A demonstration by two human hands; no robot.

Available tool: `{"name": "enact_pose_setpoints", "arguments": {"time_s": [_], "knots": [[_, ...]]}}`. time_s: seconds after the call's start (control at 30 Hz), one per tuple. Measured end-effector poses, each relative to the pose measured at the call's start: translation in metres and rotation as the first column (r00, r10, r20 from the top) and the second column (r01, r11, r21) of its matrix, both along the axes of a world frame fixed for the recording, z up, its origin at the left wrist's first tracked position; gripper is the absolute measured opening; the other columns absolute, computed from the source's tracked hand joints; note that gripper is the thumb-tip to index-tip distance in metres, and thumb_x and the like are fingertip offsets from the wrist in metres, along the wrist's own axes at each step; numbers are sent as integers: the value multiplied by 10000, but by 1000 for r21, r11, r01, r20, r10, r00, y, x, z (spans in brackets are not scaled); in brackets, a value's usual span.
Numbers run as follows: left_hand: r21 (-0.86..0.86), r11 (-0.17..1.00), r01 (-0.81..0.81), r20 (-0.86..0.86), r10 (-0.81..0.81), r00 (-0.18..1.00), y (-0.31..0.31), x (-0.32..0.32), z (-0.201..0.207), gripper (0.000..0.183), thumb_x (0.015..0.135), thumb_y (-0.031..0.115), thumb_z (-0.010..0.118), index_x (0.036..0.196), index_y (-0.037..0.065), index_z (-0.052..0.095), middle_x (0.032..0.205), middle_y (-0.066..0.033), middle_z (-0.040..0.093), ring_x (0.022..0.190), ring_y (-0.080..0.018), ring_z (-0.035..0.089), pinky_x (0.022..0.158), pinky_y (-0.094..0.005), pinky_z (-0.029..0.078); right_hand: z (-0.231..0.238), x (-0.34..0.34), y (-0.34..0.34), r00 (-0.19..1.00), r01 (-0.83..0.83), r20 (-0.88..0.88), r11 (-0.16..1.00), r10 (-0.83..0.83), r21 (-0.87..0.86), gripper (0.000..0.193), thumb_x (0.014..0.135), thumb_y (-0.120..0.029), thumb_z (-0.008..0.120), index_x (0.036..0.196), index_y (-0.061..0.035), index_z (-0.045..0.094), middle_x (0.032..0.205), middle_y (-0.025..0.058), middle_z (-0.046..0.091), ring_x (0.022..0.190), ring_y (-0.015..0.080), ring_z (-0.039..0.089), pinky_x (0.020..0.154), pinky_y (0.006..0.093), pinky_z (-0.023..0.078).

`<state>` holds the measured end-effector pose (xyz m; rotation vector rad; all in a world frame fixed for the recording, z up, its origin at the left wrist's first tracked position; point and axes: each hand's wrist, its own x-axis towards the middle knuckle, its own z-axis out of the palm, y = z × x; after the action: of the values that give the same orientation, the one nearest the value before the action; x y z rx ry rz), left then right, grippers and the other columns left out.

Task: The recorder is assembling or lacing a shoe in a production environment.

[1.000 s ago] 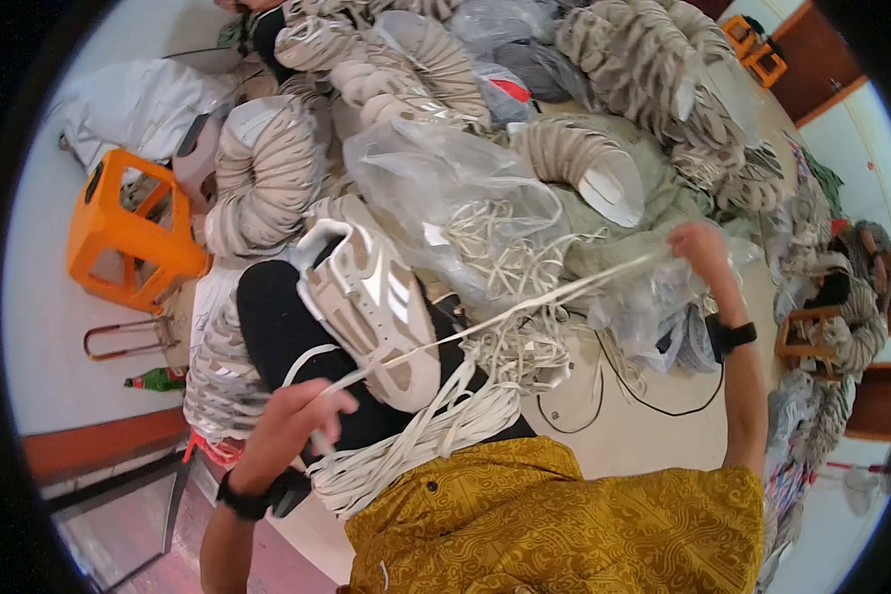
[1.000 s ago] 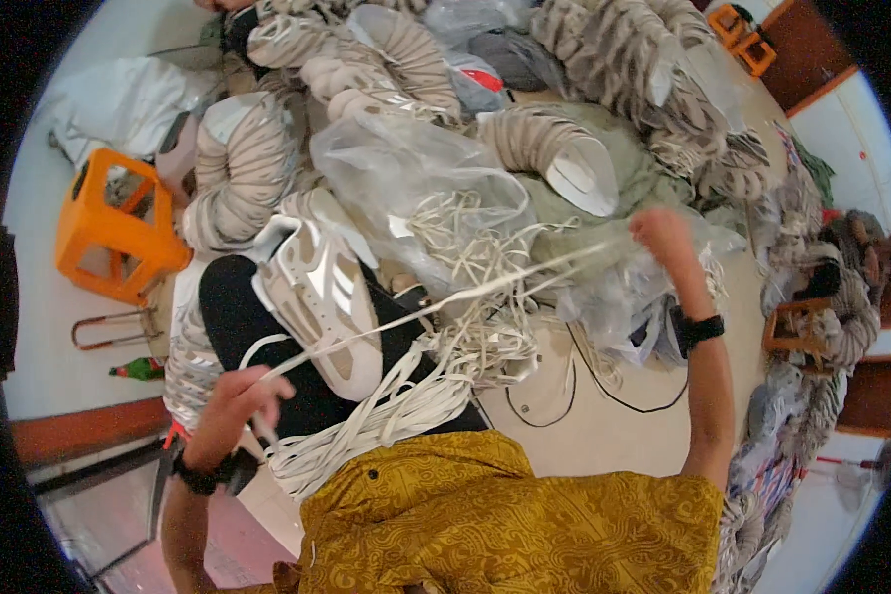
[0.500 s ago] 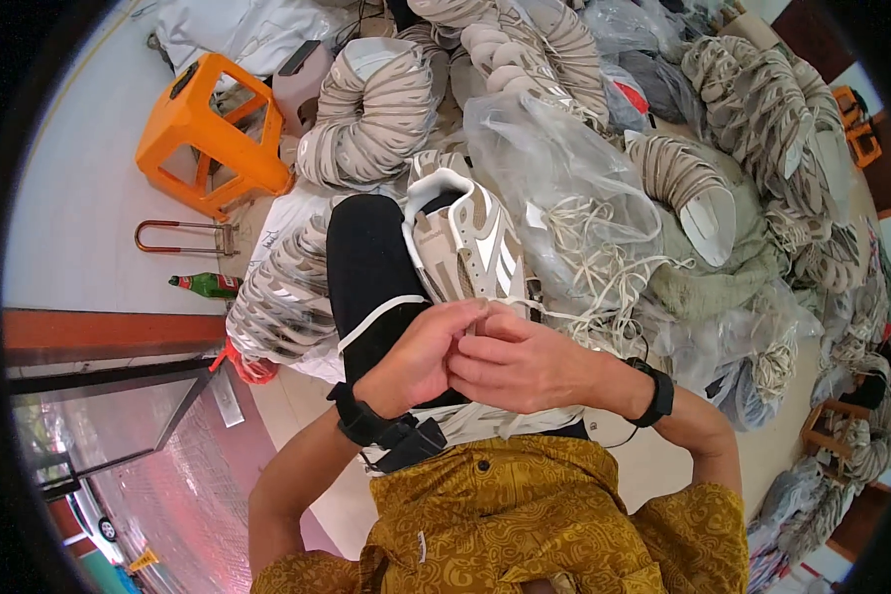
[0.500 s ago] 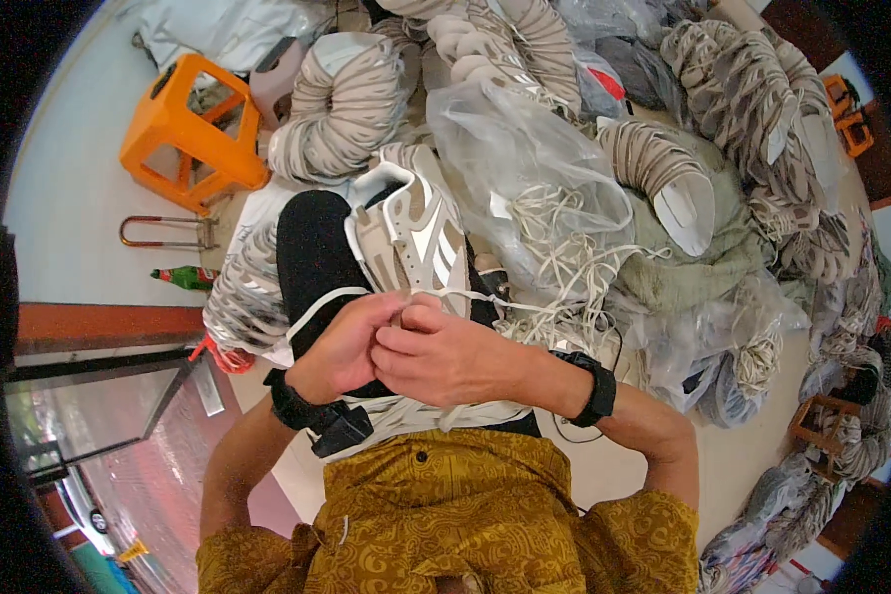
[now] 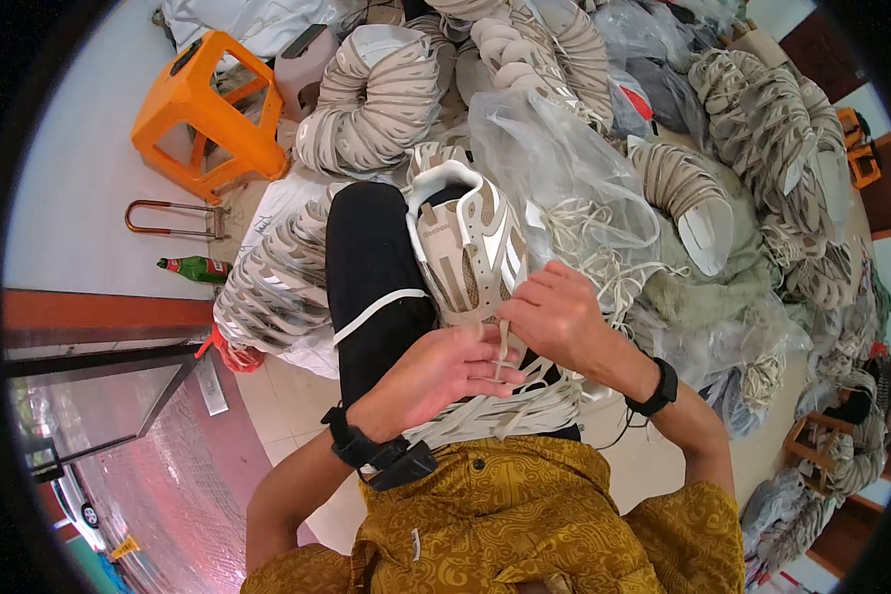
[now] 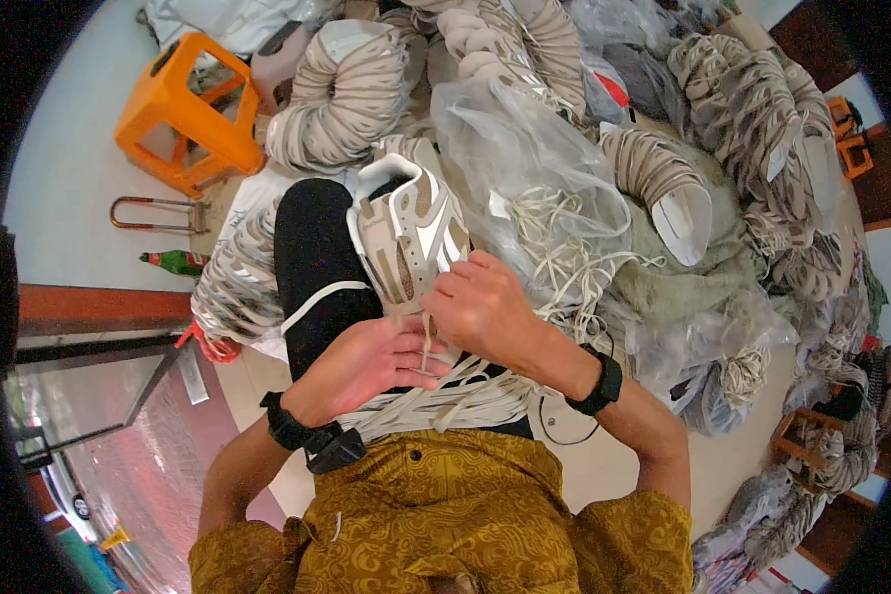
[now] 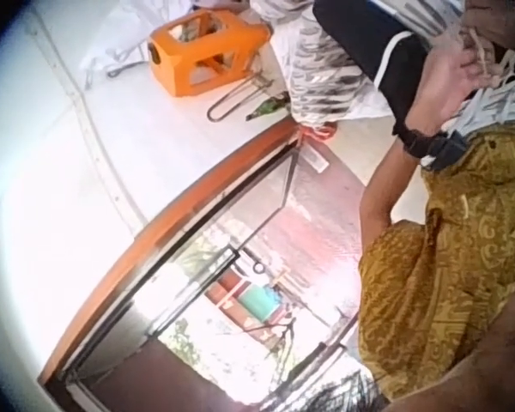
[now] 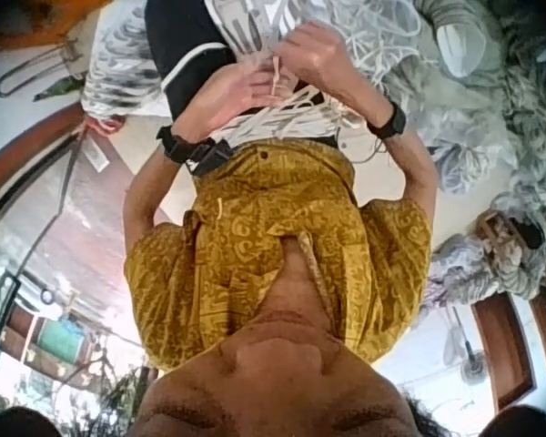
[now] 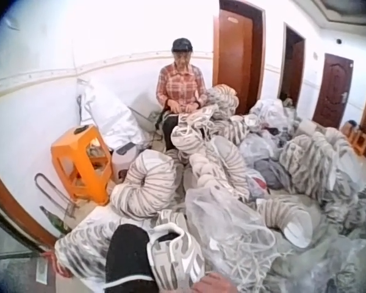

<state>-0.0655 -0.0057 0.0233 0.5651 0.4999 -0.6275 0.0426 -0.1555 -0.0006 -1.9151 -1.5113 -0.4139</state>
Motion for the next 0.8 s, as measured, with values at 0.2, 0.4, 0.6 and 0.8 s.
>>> {"name": "enact_pose_setpoints", "arguments": {"time_s": [0.2, 0.4, 0.6, 0.8], "knots": [[289, 954, 77, 208, -141, 968, 4, -13, -1, 289, 848, 108, 493, 1086, -46, 435, 902, -111, 558, 737, -196, 584, 672, -299, 484, -1, -3, 1, 999, -11, -44, 994, 7, -106, 153, 523, -71, 656, 657, -84, 583, 567, 9, 496, 526, 178, 493, 487, 288, 371], [519, 850, 86, 138, -182, 973, 14, -12, 0, 258, 815, 32, 462, 1060, -48, 447, 836, -95, 557, 646, -126, 560, 579, -237, 471, 9, -14, 1, 902, -206, -384, 978, 194, 11, 260, 572, -143, 693, 816, -93, 618, 720, 36, 552, 713, 190, 530, 648, 307, 391], [499, 843, 201, 53, -261, 964, 13, -10, 6, 374, 785, 34, 502, 1132, -72, 411, 704, -81, 564, 588, -112, 542, 510, -218, 429, 3, -40, -4, 810, -297, -560, 945, 173, -138, 311, 599, -155, 702, 892, -97, 615, 753, 40, 561, 751, 203, 529, 714, 317, 388], [462, 866, 192, 138, -284, 949, 12, -11, 2, 364, 798, 47, 496, 1130, -78, 414, 693, -87, 564, 578, -116, 542, 513, -210, 429, -2, -41, -10, 536, -248, -830, 969, 155, 21, 171, 641, -69, 673, 803, -45, 625, 704, 82, 570, 606, 226, 553, 529, 293, 440]]}}
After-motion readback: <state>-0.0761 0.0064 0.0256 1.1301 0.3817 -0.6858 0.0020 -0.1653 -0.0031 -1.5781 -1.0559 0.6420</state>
